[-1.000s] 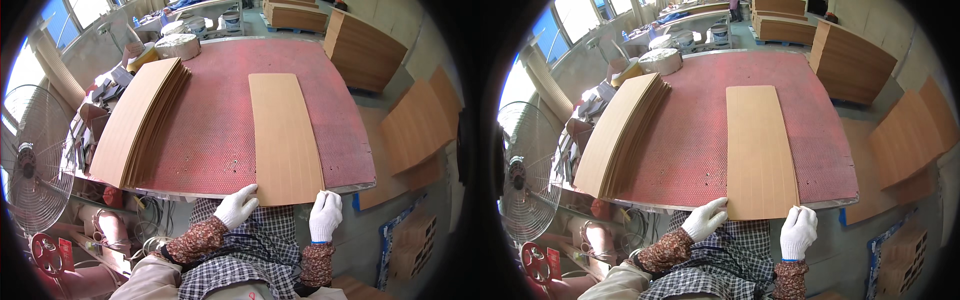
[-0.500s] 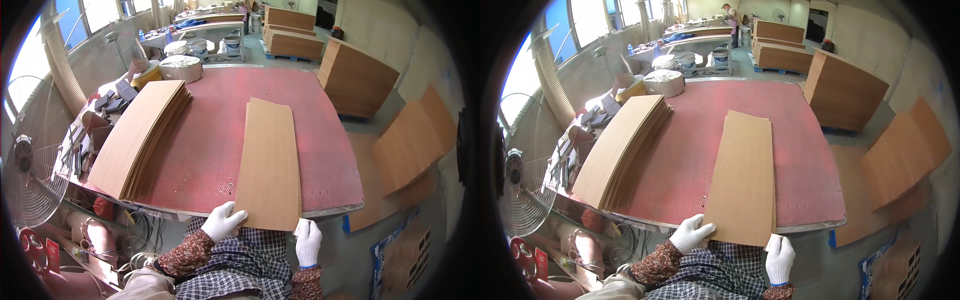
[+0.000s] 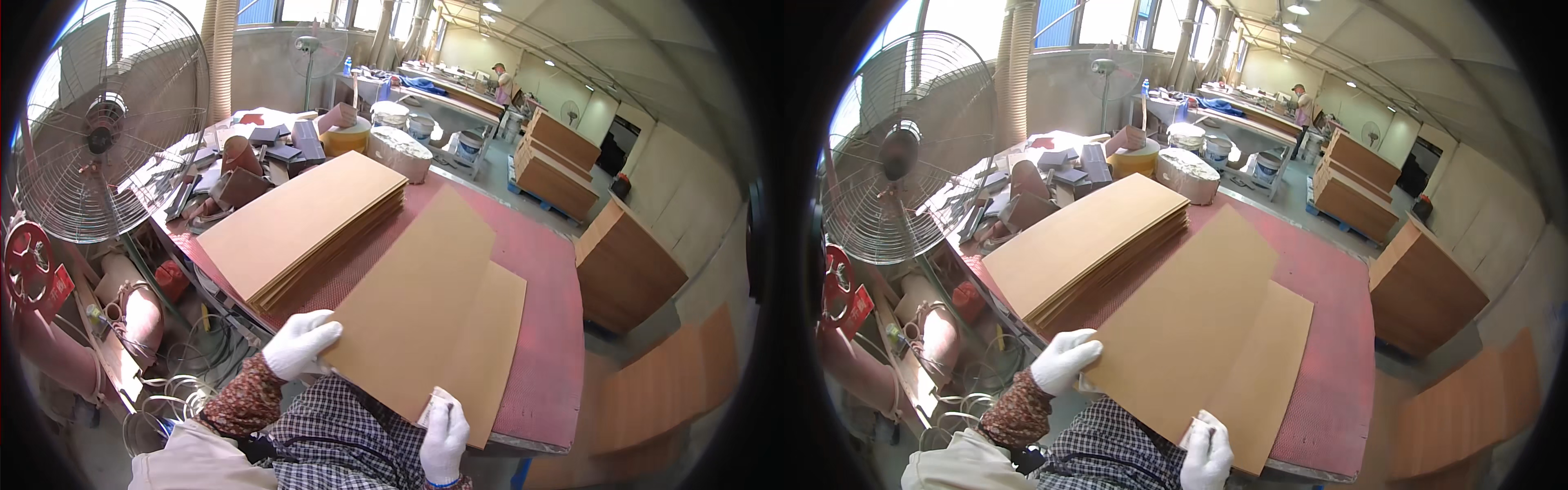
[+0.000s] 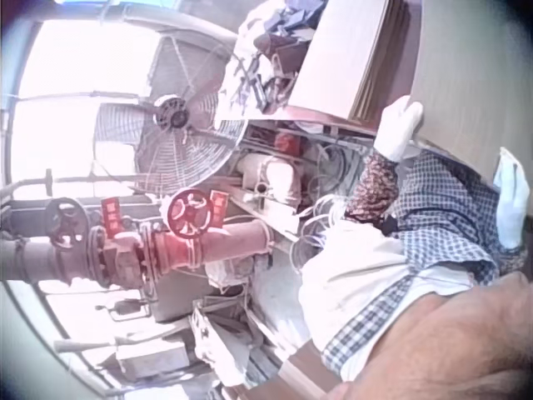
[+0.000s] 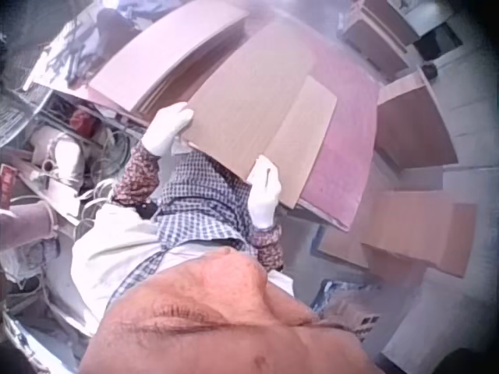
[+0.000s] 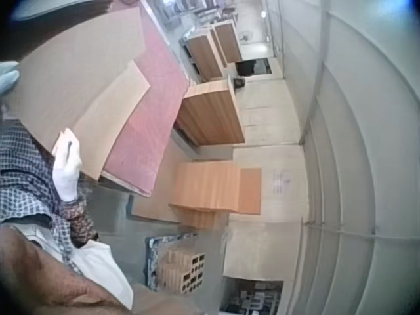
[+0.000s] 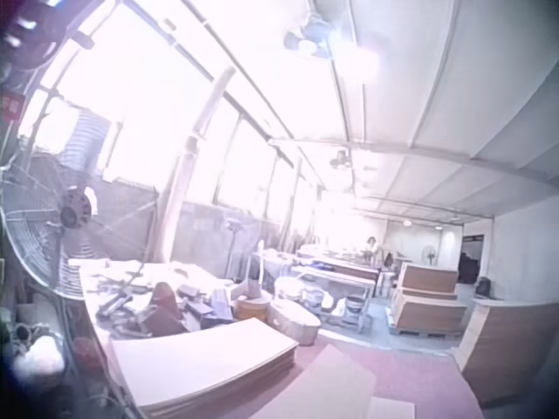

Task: Stacking and organizing wooden furniture panels in a workshop.

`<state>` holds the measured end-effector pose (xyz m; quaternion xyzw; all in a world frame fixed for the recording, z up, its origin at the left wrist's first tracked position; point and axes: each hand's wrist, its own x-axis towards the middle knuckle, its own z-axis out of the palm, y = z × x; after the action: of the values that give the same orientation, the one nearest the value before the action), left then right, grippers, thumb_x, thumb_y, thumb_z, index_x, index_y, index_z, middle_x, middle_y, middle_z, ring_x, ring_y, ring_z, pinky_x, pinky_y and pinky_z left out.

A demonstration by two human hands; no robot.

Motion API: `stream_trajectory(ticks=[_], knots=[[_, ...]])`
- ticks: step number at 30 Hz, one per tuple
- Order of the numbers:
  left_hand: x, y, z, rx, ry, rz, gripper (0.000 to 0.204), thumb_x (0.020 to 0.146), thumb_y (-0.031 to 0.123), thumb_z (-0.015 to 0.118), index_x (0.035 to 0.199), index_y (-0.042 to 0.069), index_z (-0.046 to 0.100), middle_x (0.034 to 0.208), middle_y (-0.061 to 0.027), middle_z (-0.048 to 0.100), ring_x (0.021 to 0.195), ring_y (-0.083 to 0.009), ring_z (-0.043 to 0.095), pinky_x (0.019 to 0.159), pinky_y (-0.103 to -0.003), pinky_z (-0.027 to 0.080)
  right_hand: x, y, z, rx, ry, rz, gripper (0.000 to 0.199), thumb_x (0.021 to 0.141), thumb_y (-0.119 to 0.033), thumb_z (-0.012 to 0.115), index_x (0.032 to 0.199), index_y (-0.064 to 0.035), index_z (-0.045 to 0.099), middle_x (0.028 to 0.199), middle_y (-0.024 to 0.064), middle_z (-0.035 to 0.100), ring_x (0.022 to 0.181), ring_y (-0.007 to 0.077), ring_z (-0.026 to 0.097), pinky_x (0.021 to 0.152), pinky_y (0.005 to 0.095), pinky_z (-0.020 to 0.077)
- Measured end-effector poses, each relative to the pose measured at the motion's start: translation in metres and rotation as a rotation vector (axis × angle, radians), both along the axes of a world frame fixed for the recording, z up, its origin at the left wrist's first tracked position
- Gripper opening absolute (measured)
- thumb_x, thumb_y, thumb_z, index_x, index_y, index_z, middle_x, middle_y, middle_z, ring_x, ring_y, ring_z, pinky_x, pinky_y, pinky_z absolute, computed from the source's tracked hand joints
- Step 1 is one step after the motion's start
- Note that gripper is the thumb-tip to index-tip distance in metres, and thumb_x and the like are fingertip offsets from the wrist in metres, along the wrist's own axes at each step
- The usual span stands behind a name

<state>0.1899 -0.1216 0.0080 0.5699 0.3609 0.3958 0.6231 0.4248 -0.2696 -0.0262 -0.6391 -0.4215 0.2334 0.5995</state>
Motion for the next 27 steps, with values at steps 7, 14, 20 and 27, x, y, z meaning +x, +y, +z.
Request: stream_trajectory(ticks=[7, 14, 20, 27], knots=[[-0.106, 0.014, 0.016, 0.051, -0.115, 0.24, 0.041, 0.105, 0.029, 0.062, 0.12, -0.009, 0.066, 0.11, -0.0091, 0.073, 0.099, -0.0117, 0.066, 0.087, -0.027, 0.051, -0.067, 0.064, 0.017, 0.134, -0.055, 0.348, 0.034, 0.107, -0.015, 0.059, 0.134, 0.0064, 0.062, 0.098, 0.0127, 0.074, 0.089, 0.015, 0.071, 0.082, 0.0319, 0.0584], [-0.188, 0.063, -0.028, 0.274, 0.148, 0.86, 0.032, 0.105, 0.023, 0.068, 0.122, -0.004, 0.07, 0.102, -0.0073, 0.074, 0.089, -0.0106, 0.065, 0.079, -0.027, 0.053, -0.143, 0.097, 0.02, 0.25, -0.15, 0.544, 0.052, 0.104, -0.014, 0.064, 0.146, 0.0121, 0.047, 0.097, 0.0194, 0.078, 0.088, 0.023, 0.078, 0.082, 0.0361, 0.0623], [-0.218, 0.106, -0.056, 0.499, 0.375, 1.173, 0.044, 0.104, 0.025, 0.068, 0.134, -0.007, 0.064, 0.122, -0.0181, 0.076, 0.112, -0.024, 0.073, 0.098, -0.036, 0.055, -0.175, 0.124, 0.005, 0.2, -0.139, 0.67, 0.032, 0.103, -0.017, 0.066, 0.127, 0.0044, 0.067, 0.136, 0.0334, 0.063, 0.105, 0.0375, 0.076, 0.09, 0.0413, 0.0615], [-0.23, 0.123, -0.05, 0.457, 0.573, 1.33, 0.045, 0.103, 0.033, 0.065, 0.137, 0.003, 0.066, 0.121, -0.0226, 0.075, 0.112, -0.0333, 0.074, 0.099, -0.041, 0.056, -0.171, 0.144, 0.019, 0.19, -0.154, 0.815, 0.027, 0.103, -0.02, 0.066, 0.113, 0.0038, 0.073, 0.152, 0.0384, 0.048, 0.127, 0.0478, 0.065, 0.105, 0.0476, 0.0552]])
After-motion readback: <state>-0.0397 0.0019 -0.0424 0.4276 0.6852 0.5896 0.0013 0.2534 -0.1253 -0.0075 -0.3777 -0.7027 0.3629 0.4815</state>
